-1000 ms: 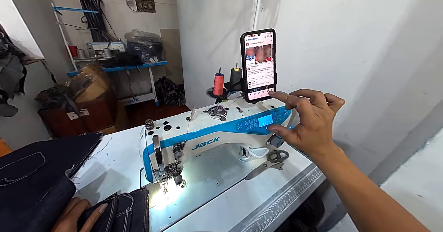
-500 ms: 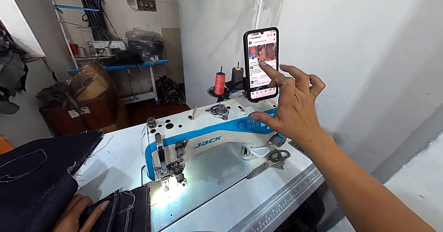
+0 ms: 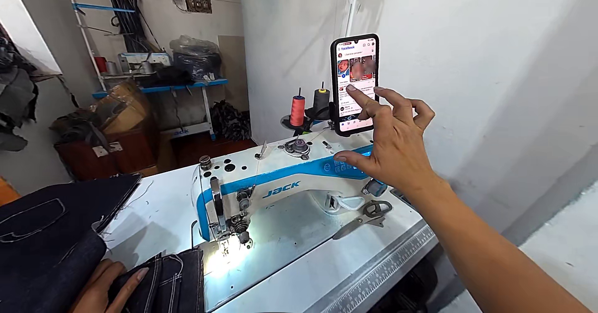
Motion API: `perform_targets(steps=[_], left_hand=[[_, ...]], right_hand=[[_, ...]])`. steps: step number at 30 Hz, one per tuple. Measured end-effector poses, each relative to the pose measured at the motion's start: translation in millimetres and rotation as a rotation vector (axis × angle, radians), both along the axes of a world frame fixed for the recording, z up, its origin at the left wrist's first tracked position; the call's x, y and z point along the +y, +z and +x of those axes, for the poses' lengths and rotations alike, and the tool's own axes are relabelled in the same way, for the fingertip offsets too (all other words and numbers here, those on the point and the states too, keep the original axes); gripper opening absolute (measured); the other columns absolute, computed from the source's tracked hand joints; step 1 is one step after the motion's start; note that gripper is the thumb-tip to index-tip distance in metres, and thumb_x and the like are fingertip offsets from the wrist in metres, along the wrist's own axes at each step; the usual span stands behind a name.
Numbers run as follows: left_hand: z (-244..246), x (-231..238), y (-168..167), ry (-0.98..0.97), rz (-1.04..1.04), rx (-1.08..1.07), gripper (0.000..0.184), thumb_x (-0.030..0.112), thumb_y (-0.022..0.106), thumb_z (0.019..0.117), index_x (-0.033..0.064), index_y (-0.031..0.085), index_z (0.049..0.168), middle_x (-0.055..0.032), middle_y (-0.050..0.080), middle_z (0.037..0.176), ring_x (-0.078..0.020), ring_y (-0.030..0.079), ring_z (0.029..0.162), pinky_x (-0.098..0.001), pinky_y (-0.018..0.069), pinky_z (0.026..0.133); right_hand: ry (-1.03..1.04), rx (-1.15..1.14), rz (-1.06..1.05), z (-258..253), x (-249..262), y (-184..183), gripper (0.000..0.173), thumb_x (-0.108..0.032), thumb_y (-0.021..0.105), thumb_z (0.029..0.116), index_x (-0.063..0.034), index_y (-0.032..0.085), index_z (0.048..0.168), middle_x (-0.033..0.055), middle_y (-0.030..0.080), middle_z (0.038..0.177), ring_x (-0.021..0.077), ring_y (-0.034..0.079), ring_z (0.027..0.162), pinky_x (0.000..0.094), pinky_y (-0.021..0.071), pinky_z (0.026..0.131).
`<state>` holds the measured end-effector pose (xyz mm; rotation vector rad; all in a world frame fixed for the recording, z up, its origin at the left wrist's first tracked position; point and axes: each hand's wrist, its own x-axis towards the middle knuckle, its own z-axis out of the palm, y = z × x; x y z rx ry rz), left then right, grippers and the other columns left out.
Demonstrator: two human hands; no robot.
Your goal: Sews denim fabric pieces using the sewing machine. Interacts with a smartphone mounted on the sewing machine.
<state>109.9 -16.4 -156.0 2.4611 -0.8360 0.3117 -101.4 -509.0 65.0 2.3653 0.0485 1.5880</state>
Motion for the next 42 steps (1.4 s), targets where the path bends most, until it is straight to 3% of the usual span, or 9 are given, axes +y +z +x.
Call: perform_targets(steps=[3, 8, 21, 27, 30, 39, 42], left_hand=[[1, 0, -1, -0.001, 0.001, -0.001, 0.056, 0.040, 0.059, 0.1011, -0.0157, 0.063, 0.094, -0.0370, 0.061, 0.101, -0.0509, 0.061, 0.101, -0.0572, 0.0483, 0.093], [1, 1, -2, 0.000, -0.006, -0.002, 0.057, 0.040, 0.059, 0.1012, -0.0157, 0.063, 0.093, -0.0375, 0.061, 0.101, -0.0506, 0.061, 0.101, -0.0574, 0.0481, 0.093], [1, 0, 0, 0.000, 0.005, 0.002, 0.056, 0.039, 0.060, 0.1007, -0.0164, 0.063, 0.094, -0.0384, 0.061, 0.102, -0.0521, 0.061, 0.102, -0.0585, 0.0480, 0.095], [1, 0, -1, 0.007, 0.000, -0.004, 0.056, 0.040, 0.060, 0.1011, -0.0155, 0.064, 0.094, -0.0376, 0.061, 0.102, -0.0512, 0.061, 0.102, -0.0574, 0.0484, 0.094], [0, 0, 0, 0.007, 0.006, -0.003, 0.056, 0.039, 0.060, 0.1012, -0.0160, 0.064, 0.095, -0.0377, 0.061, 0.102, -0.0512, 0.061, 0.102, -0.0573, 0.0485, 0.094], [1, 0, -2, 0.012, 0.005, -0.010, 0.056, 0.039, 0.061, 0.1008, -0.0159, 0.064, 0.094, -0.0374, 0.061, 0.101, -0.0510, 0.061, 0.101, -0.0566, 0.0488, 0.093], [1, 0, -2, 0.016, 0.000, -0.009, 0.056, 0.040, 0.061, 0.1009, -0.0159, 0.064, 0.094, -0.0371, 0.061, 0.101, -0.0509, 0.062, 0.100, -0.0566, 0.0489, 0.093]], right_hand=[[0.037, -0.016, -0.001, -3, 0, 1, 0.105, -0.086, 0.042, 0.0844, -0.0067, 0.045, 0.153, 0.0102, 0.067, 0.124, 0.0324, 0.051, 0.124, 0.0568, 0.0244, 0.104], [0.067, -0.075, -0.010, -12, 2, -3, 0.095, -0.086, 0.041, 0.0856, -0.0095, 0.046, 0.141, 0.0093, 0.063, 0.138, 0.0305, 0.048, 0.131, 0.0547, 0.0221, 0.107], [0.045, -0.065, -0.001, -14, -3, -8, 0.096, -0.085, 0.043, 0.0853, -0.0086, 0.049, 0.142, 0.0096, 0.067, 0.129, 0.0303, 0.051, 0.124, 0.0549, 0.0238, 0.104], [0.038, -0.065, -0.001, -12, -3, -5, 0.089, -0.086, 0.042, 0.0850, -0.0088, 0.051, 0.128, 0.0096, 0.065, 0.135, 0.0298, 0.051, 0.127, 0.0543, 0.0246, 0.103], [0.051, -0.063, -0.003, -11, -1, -2, 0.094, -0.085, 0.045, 0.0848, -0.0082, 0.050, 0.139, 0.0091, 0.067, 0.130, 0.0303, 0.051, 0.125, 0.0547, 0.0236, 0.104], [0.027, -0.074, -0.007, -9, 1, 4, 0.090, -0.084, 0.042, 0.0864, -0.0084, 0.052, 0.133, 0.0086, 0.065, 0.136, 0.0303, 0.052, 0.126, 0.0548, 0.0250, 0.103], [0.029, -0.069, -0.006, -10, 0, 4, 0.094, -0.083, 0.043, 0.0866, -0.0074, 0.051, 0.142, 0.0091, 0.067, 0.131, 0.0312, 0.052, 0.123, 0.0555, 0.0249, 0.103]])
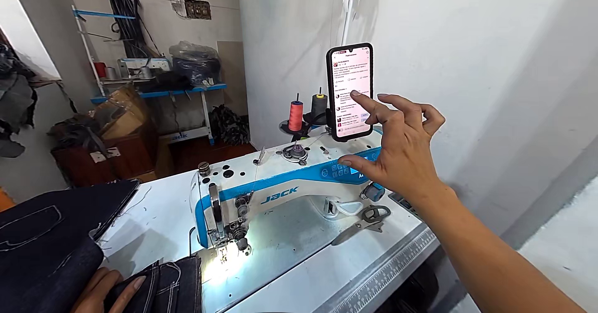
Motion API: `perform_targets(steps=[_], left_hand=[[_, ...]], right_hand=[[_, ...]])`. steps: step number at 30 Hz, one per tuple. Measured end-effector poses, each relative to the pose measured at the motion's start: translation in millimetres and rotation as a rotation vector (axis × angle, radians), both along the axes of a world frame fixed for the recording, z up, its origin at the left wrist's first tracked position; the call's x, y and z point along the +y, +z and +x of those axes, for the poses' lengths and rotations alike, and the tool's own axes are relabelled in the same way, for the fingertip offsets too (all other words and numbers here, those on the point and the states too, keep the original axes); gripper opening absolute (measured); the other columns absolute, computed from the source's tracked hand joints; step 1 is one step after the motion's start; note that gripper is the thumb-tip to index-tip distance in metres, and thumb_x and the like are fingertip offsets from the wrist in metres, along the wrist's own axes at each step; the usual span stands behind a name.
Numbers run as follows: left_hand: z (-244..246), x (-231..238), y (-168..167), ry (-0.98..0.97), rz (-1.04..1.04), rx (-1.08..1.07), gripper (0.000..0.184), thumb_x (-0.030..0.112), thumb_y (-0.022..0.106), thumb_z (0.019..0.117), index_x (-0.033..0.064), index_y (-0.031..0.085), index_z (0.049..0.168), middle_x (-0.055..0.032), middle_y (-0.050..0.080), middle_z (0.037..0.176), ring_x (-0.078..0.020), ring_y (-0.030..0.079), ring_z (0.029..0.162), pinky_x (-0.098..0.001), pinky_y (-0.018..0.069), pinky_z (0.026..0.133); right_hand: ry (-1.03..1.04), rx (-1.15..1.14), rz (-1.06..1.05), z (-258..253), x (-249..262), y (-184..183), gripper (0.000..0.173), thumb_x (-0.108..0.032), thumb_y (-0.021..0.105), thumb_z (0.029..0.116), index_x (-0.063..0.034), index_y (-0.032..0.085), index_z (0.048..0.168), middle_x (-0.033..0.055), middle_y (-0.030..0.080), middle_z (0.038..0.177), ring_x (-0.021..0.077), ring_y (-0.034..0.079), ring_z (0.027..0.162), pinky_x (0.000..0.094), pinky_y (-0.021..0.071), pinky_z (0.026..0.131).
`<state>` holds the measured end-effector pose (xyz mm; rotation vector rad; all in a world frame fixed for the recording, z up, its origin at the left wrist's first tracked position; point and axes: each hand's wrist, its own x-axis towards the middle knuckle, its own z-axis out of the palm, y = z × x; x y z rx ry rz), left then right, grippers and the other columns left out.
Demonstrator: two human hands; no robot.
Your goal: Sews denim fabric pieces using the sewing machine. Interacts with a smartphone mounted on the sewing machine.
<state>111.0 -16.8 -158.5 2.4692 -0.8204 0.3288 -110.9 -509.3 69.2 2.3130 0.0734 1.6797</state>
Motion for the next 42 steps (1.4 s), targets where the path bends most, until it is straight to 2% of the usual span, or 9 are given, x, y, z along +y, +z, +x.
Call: perform_targets(steps=[3, 7, 11, 20, 24, 32, 35, 39, 42], left_hand=[[0, 0, 0, 0.005, 0.011, 0.001, 0.056, 0.040, 0.060, 0.1010, -0.0156, 0.064, 0.094, -0.0371, 0.061, 0.101, -0.0508, 0.061, 0.101, -0.0567, 0.0486, 0.094], [0, 0, 1, -0.002, 0.016, 0.018, 0.056, 0.039, 0.060, 0.1011, -0.0167, 0.063, 0.095, -0.0379, 0.061, 0.102, -0.0516, 0.061, 0.102, -0.0573, 0.0483, 0.094], [-1, 0, 2, -0.006, -0.010, 0.011, 0.055, 0.038, 0.061, 0.1010, -0.0172, 0.063, 0.095, -0.0388, 0.061, 0.102, -0.0522, 0.061, 0.102, -0.0585, 0.0484, 0.094], [2, 1, -1, -0.007, -0.003, 0.015, 0.056, 0.040, 0.060, 0.1007, -0.0162, 0.063, 0.094, -0.0379, 0.061, 0.101, -0.0513, 0.061, 0.102, -0.0574, 0.0481, 0.094], [2, 0, -1, -0.005, -0.015, 0.023, 0.057, 0.040, 0.061, 0.1006, -0.0162, 0.063, 0.094, -0.0377, 0.061, 0.101, -0.0513, 0.061, 0.102, -0.0569, 0.0482, 0.094], [0, -1, 2, -0.003, -0.009, 0.021, 0.057, 0.040, 0.060, 0.1008, -0.0165, 0.063, 0.094, -0.0379, 0.061, 0.101, -0.0518, 0.061, 0.102, -0.0570, 0.0479, 0.094], [0, 0, 1, -0.004, -0.012, 0.016, 0.057, 0.040, 0.060, 0.1006, -0.0162, 0.063, 0.093, -0.0374, 0.061, 0.101, -0.0513, 0.061, 0.101, -0.0569, 0.0483, 0.093], [1, 1, -1, -0.006, -0.012, 0.023, 0.057, 0.040, 0.060, 0.1011, -0.0166, 0.063, 0.095, -0.0383, 0.061, 0.103, -0.0514, 0.061, 0.103, -0.0582, 0.0483, 0.094], [2, 0, -1, -0.012, -0.020, 0.026, 0.057, 0.039, 0.060, 0.1013, -0.0169, 0.063, 0.095, -0.0383, 0.060, 0.103, -0.0517, 0.061, 0.103, -0.0576, 0.0481, 0.094]], right_hand=[[-0.003, 0.000, -0.014, 2, 0, 6, 0.091, -0.083, 0.044, 0.0866, -0.0071, 0.052, 0.137, 0.0095, 0.067, 0.132, 0.0319, 0.052, 0.126, 0.0557, 0.0255, 0.102], [0.025, -0.035, -0.045, 18, 2, 28, 0.095, -0.082, 0.047, 0.0856, -0.0077, 0.052, 0.145, 0.0102, 0.070, 0.121, 0.0340, 0.053, 0.120, 0.0566, 0.0259, 0.101], [0.028, -0.029, -0.032, 29, 6, 43, 0.095, -0.081, 0.050, 0.0845, -0.0079, 0.053, 0.145, 0.0088, 0.070, 0.118, 0.0349, 0.052, 0.123, 0.0587, 0.0258, 0.102], [0.010, -0.002, -0.038, 30, 6, 44, 0.097, -0.082, 0.048, 0.0846, -0.0070, 0.052, 0.146, 0.0096, 0.070, 0.116, 0.0362, 0.052, 0.123, 0.0597, 0.0254, 0.103], [0.021, -0.016, -0.031, 20, 10, 47, 0.098, -0.086, 0.043, 0.0846, -0.0079, 0.049, 0.143, 0.0101, 0.068, 0.123, 0.0348, 0.050, 0.126, 0.0580, 0.0239, 0.104], [0.019, -0.020, -0.036, 23, 7, 47, 0.099, -0.086, 0.042, 0.0844, -0.0074, 0.051, 0.144, 0.0100, 0.068, 0.124, 0.0350, 0.051, 0.125, 0.0576, 0.0242, 0.103], [0.017, 0.002, -0.048, 27, 6, 46, 0.097, -0.083, 0.046, 0.0844, -0.0069, 0.052, 0.143, 0.0100, 0.069, 0.124, 0.0354, 0.051, 0.125, 0.0578, 0.0247, 0.102], [0.009, 0.029, -0.030, 29, 5, 45, 0.098, -0.084, 0.047, 0.0837, -0.0079, 0.052, 0.146, 0.0087, 0.070, 0.117, 0.0361, 0.051, 0.126, 0.0605, 0.0252, 0.103], [0.036, -0.012, -0.017, 17, 9, 48, 0.099, -0.085, 0.044, 0.0843, -0.0091, 0.049, 0.148, 0.0115, 0.068, 0.121, 0.0370, 0.051, 0.124, 0.0612, 0.0239, 0.105]])
